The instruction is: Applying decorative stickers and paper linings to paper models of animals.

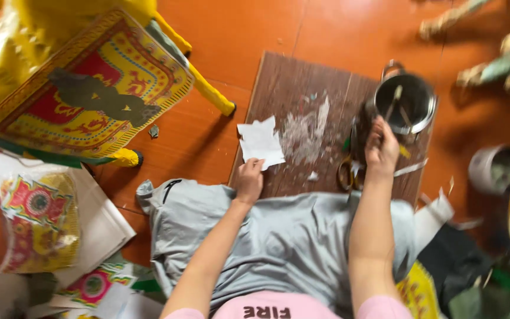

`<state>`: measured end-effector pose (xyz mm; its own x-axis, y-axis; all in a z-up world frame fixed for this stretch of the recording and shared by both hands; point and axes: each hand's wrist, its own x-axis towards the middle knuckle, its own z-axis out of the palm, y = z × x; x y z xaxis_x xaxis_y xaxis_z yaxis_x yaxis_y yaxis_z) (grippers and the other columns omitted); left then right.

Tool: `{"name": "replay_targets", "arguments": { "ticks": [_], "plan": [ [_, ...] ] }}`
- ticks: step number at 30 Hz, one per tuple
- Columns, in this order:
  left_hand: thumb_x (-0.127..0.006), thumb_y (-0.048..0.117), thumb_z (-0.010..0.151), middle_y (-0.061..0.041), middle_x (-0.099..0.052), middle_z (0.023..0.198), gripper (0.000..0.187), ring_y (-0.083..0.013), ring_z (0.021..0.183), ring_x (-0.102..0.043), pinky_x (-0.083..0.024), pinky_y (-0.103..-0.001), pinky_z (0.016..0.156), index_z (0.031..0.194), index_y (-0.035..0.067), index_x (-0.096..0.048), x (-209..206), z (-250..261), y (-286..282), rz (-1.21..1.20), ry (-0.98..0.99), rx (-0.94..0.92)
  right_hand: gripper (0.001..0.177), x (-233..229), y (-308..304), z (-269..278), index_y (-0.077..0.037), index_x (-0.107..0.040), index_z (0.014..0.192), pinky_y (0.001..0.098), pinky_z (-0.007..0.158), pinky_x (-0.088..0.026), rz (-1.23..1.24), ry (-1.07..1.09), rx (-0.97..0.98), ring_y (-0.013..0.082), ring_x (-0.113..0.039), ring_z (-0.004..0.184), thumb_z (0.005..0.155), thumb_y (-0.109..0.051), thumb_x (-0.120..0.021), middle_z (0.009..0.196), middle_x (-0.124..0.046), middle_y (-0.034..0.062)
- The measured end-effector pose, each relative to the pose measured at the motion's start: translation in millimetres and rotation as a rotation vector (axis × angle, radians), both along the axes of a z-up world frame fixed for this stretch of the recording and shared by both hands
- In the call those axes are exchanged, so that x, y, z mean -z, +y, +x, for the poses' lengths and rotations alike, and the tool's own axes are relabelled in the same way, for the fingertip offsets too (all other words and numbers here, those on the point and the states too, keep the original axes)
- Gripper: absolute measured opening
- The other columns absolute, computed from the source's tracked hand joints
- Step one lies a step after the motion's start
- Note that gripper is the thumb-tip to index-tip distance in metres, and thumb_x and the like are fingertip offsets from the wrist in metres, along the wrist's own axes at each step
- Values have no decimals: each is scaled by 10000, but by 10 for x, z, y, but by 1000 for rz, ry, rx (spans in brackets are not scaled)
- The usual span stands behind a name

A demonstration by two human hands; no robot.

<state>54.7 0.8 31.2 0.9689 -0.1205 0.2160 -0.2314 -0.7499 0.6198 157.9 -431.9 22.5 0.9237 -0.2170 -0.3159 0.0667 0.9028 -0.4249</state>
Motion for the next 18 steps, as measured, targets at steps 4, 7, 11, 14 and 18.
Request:
{"name": "replay_targets", "arguments": {
  "ticks": [4,7,11,14,18],
  "plan": [
    [-697,52,790,-141,-685,1087,122,-327,1043,-618,-463,-448,938,910,74,-705,-150,358,64,-5,-149,-68,296,270,-346,116,121,-612,1271,222,710,-613,289,-8,201,144,-659,796,1113,-85,-472,964,-672,112],
    [-675,61,849,-123,-702,916,76,-320,976,-643,-458,-466,945,916,71,-709,-257,482,126,-6,-125,-11,369,21,135,-8,-6,-698,1084,289,490,-558,160,-85,225,187,-708,660,946,-305,-532,888,-787,123],
    [-643,63,859,-114,-682,879,94,-306,952,-652,-463,-484,1038,938,89,-687,-976,364,260,24,-308,89,364,-1128,1575,-322,-84,-639,1329,331,815,-525,-726,-294,-377,210,-611,1038,975,-162,-672,1184,-643,103],
    [-658,74,836,-97,-674,907,146,-286,993,-654,-452,-499,1084,980,82,-678,-1665,52,511,65,-347,211,543,-1575,2300,-591,-92,-601,1325,392,1020,-466,-1439,-540,-394,257,-510,1277,817,-33,-782,1361,-542,107],
    [-751,65,862,-86,-696,1135,300,-255,1204,-624,-415,-486,1159,1153,78,-680,-2618,-490,990,-33,-476,241,263,-1675,2720,-677,-75,-729,1043,379,1031,-520,-1753,-809,-289,253,-634,1250,810,37,-777,1230,-677,77]
  ]
}}
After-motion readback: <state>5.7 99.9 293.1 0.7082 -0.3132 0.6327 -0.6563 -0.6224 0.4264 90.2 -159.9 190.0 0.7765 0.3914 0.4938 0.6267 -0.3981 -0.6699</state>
